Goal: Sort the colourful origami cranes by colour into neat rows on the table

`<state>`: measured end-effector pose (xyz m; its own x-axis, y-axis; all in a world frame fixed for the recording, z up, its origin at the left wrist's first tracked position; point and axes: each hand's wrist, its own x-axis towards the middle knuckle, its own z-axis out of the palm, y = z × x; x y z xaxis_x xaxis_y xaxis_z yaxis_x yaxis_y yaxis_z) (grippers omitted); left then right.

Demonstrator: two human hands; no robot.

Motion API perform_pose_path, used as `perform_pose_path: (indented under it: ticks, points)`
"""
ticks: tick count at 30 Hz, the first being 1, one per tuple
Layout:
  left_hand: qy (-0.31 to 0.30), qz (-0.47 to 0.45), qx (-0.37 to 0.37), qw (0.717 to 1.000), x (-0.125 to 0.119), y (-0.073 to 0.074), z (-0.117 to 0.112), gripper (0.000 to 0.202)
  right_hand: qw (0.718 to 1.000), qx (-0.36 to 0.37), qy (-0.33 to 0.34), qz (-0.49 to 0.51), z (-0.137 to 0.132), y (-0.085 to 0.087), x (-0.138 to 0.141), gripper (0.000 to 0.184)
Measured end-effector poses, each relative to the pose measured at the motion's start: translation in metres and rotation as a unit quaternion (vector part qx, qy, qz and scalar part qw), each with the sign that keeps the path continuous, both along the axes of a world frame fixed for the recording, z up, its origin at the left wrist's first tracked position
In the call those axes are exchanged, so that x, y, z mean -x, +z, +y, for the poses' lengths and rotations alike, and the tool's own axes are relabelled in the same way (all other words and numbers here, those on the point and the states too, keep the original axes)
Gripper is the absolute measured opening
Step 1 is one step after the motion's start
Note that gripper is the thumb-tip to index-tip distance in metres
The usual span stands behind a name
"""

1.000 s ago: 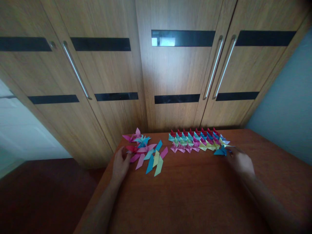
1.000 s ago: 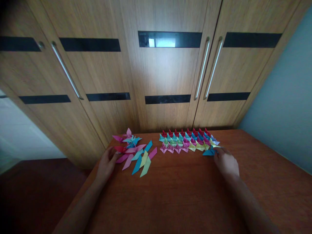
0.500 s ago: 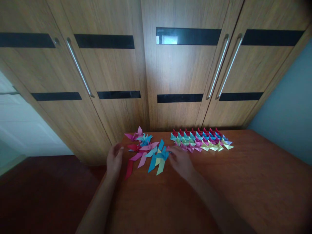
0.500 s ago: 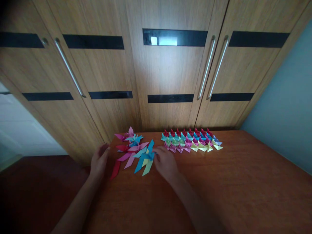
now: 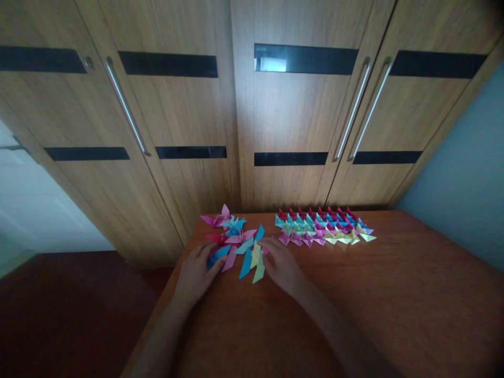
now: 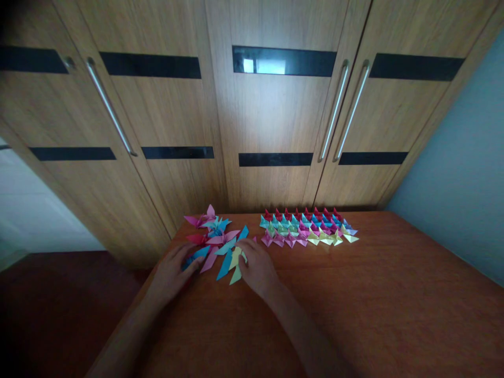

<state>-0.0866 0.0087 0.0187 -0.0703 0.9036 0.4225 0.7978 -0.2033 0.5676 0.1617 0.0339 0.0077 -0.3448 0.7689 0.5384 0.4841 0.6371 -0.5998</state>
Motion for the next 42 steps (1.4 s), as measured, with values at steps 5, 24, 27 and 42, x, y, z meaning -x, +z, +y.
perform_pose_path:
  ticks: [5, 24, 27, 42]
  points:
    - [-0.014, 0.082, -0.004, 0.997, -0.004, 0.001, -0.002, 0.038, 0.994, 0.005, -0.107, -0.019, 0.000, -0.017, -0.084, 0.039]
    - [-0.174, 0.117, 0.023, 0.978, -0.182, -0.004, 0.182, 0.059, 0.937, -0.093, -0.292, -0.166, 0.028, -0.053, -0.115, 0.070]
    - [-0.171, 0.127, 0.044, 0.976, -0.197, -0.012, 0.206, 0.063, 0.937, -0.082, -0.293, -0.172, 0.032, -0.055, -0.113, 0.075]
    - [-0.239, 0.173, 0.140, 0.945, -0.228, -0.015, 0.204, 0.043, 0.939, -0.027, -0.279, -0.197, 0.035, -0.061, -0.114, 0.077]
